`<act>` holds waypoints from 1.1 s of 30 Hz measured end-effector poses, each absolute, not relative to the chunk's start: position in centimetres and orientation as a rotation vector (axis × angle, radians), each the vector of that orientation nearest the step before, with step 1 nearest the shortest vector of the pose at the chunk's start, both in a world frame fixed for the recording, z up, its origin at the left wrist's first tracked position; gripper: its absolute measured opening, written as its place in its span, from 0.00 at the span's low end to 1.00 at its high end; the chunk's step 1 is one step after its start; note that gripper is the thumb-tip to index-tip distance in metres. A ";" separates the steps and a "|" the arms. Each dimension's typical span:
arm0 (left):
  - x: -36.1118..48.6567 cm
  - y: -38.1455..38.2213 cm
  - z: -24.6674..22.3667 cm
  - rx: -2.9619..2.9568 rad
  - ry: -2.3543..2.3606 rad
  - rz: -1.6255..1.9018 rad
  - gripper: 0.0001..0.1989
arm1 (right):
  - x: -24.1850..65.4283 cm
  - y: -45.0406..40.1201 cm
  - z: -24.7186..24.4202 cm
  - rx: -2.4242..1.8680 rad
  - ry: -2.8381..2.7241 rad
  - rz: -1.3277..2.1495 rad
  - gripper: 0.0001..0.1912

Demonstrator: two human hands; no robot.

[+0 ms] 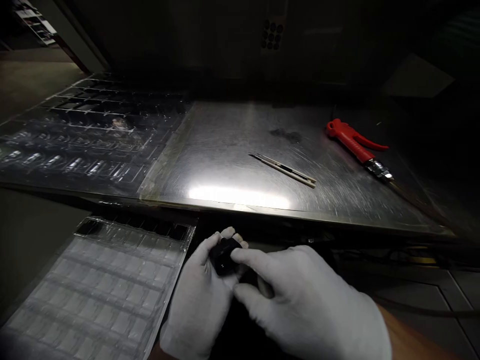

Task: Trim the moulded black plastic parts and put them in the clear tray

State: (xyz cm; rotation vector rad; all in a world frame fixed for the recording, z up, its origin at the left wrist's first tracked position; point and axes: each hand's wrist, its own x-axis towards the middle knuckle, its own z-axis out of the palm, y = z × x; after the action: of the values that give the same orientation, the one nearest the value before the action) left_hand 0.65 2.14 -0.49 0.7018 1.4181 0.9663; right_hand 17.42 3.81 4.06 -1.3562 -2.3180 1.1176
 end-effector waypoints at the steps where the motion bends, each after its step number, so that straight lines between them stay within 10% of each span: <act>1: 0.7 1.9 -0.5 0.661 1.396 0.966 0.21 | 17.1 3.9 4.1 -1.391 -2.334 1.113 0.19; 7: 0.9 1.4 -1.0 0.267 1.229 1.016 0.13 | 15.7 3.8 3.6 -1.449 -2.416 1.134 0.06; 33: 0.9 1.5 -0.5 0.775 1.603 0.718 0.23 | 14.7 3.7 2.7 -1.590 -1.833 1.497 0.12</act>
State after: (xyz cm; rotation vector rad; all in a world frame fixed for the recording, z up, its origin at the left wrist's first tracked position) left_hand 0.90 1.51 -0.47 0.7751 1.6027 0.7176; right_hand 14.69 3.71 2.66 -1.5902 -1.8326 1.4968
